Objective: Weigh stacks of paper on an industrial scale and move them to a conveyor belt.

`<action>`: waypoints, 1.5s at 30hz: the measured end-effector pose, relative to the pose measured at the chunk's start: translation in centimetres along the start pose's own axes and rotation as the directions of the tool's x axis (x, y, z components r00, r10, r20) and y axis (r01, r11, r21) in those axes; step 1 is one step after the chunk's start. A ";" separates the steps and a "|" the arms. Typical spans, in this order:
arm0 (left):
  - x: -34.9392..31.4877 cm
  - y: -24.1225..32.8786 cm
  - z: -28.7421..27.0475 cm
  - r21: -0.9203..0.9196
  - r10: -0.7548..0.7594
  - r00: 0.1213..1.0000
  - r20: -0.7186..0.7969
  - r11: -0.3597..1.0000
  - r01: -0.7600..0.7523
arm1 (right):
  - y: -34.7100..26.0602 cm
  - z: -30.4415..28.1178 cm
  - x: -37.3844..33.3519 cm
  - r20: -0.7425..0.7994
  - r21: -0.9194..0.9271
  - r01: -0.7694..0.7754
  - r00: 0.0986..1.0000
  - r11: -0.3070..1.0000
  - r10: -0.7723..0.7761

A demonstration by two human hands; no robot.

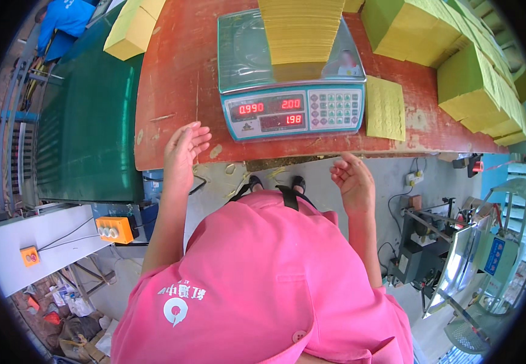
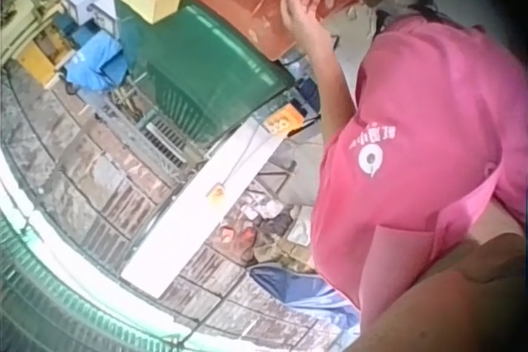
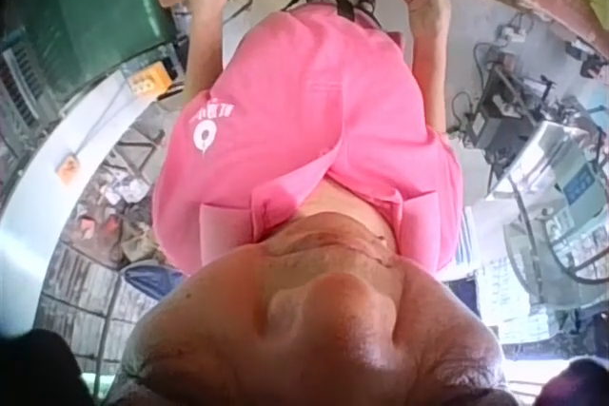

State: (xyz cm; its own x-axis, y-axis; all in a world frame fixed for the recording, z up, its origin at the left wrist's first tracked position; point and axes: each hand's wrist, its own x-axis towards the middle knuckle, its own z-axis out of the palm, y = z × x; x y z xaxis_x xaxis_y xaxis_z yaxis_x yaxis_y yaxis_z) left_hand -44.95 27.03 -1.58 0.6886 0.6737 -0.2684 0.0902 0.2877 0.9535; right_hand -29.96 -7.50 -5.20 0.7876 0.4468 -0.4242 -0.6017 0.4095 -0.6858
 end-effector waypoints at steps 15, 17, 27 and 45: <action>-0.9 1.5 3.7 0.051 0.012 0.997 0.071 0.999 -0.015 | 0.5 0.8 0.5 0.028 -0.131 -0.055 0.998 0.990 0.059; -0.7 2.1 5.1 0.069 0.024 0.995 0.097 0.997 -0.031 | 0.3 0.9 0.8 0.034 -0.126 -0.062 0.997 0.990 0.067; 1.9 16.2 15.0 0.354 0.744 0.379 0.550 0.203 -0.913 | -0.5 0.1 1.3 0.030 -0.117 -0.086 0.995 0.989 0.090; 11.7 25.3 21.4 0.471 0.484 0.403 0.777 -0.022 -0.882 | 0.2 -0.4 0.7 -0.012 -0.090 -0.135 0.991 0.987 0.135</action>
State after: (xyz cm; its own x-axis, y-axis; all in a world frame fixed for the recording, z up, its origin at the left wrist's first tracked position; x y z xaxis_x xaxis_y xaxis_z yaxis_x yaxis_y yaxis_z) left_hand -19.27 27.63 22.30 0.8798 -0.1181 0.4605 -0.2704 -0.9210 0.2804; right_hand -29.49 -7.41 -5.93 0.7008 0.4885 -0.5199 -0.6883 0.2719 -0.6725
